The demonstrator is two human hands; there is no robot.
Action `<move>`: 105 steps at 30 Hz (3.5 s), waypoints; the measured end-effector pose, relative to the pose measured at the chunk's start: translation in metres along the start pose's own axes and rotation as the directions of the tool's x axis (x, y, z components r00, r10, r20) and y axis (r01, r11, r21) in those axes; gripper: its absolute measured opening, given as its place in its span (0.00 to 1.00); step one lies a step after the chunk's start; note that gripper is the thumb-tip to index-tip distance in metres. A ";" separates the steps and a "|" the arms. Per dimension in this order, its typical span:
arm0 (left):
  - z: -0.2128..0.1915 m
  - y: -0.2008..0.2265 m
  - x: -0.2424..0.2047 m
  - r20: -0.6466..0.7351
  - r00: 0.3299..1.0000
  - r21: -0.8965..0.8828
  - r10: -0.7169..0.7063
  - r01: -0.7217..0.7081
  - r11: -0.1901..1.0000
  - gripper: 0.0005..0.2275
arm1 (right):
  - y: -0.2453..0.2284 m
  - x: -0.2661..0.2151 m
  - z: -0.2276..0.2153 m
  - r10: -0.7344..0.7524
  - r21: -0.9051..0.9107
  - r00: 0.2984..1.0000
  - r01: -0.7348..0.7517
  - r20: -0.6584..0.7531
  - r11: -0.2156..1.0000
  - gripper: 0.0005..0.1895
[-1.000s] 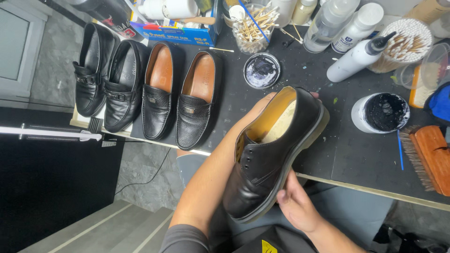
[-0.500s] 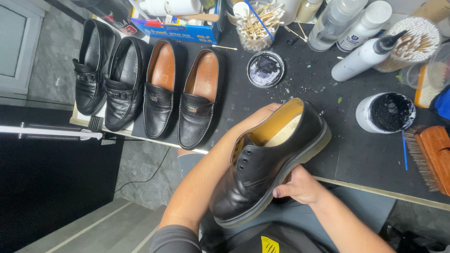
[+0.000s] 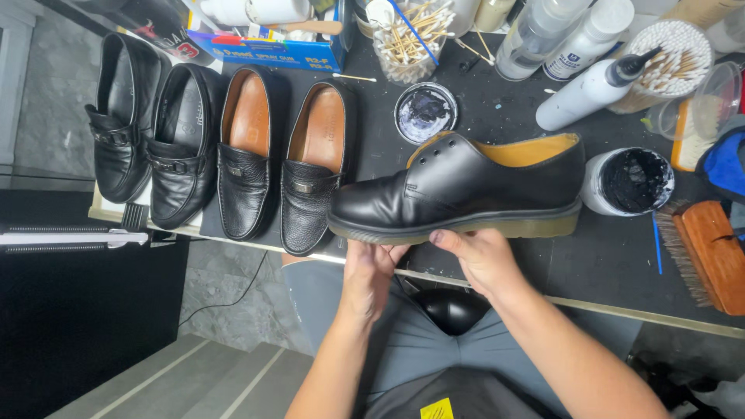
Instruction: The person cleans a pair of black leather shoes using a brush and a sponge. They apply a cleaning solution from a bottle to the sponge and wipe the shoes, focusing on the toe and sides. The person handles the shoes one at a time, rotating them to access different areas.
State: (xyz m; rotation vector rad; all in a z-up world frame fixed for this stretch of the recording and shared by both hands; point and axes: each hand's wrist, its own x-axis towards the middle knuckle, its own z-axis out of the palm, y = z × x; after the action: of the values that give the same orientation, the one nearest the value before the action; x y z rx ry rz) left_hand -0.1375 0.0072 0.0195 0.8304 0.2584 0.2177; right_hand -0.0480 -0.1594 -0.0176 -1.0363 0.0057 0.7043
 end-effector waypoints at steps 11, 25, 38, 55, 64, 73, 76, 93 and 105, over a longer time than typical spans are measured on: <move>-0.003 -0.004 0.026 -0.219 0.975 -0.037 -0.038 0.031 0.999 0.33 | -0.048 -0.005 -0.049 -0.153 0.042 0.837 0.154 0.526 0.987 0.36; -0.007 -0.026 0.019 -0.249 0.968 0.161 0.045 -0.004 0.987 0.38 | -0.023 0.003 -0.100 -0.182 0.115 0.933 0.153 0.310 0.982 0.45; -0.053 -0.066 0.003 -0.191 0.966 0.257 0.172 -0.120 0.959 0.37 | -0.024 -0.005 -0.096 -0.253 0.221 0.937 0.201 0.240 0.954 0.39; -0.017 -0.045 -0.024 0.117 0.841 0.470 0.528 -0.516 0.717 0.53 | -0.072 -0.005 -0.040 -0.098 0.032 0.985 0.094 0.144 0.995 0.73; -0.009 -0.069 -0.066 0.138 0.848 0.691 0.511 -0.452 0.564 0.50 | -0.067 -0.006 -0.045 -0.166 0.120 0.958 0.141 0.235 0.983 0.68; 0.011 -0.066 -0.065 0.014 0.908 0.823 0.419 -0.248 0.511 0.59 | -0.046 -0.010 -0.040 -0.380 -0.091 0.892 0.412 0.245 0.907 0.60; 0.014 -0.067 -0.066 -0.014 0.908 0.848 0.419 -0.211 0.487 0.60 | -0.046 -0.022 -0.035 -0.410 -0.282 0.885 0.460 0.218 0.842 0.51; -0.055 -0.079 -0.049 0.221 0.917 0.975 0.333 -0.195 -0.110 0.64 | -0.089 -0.192 -0.150 -0.979 -0.981 0.121 -0.122 -0.166 0.151 0.25; -0.003 -0.106 -0.092 0.280 0.914 0.792 0.293 -0.393 0.467 0.56 | -0.096 -0.290 -0.294 -0.227 0.067 0.509 0.497 -0.830 0.865 0.21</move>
State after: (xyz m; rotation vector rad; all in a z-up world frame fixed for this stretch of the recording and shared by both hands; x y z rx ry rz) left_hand -0.2160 -0.0872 -0.0491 1.8870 0.0684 0.4473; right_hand -0.1306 -0.5746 -0.0040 -0.9350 0.6617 -0.2271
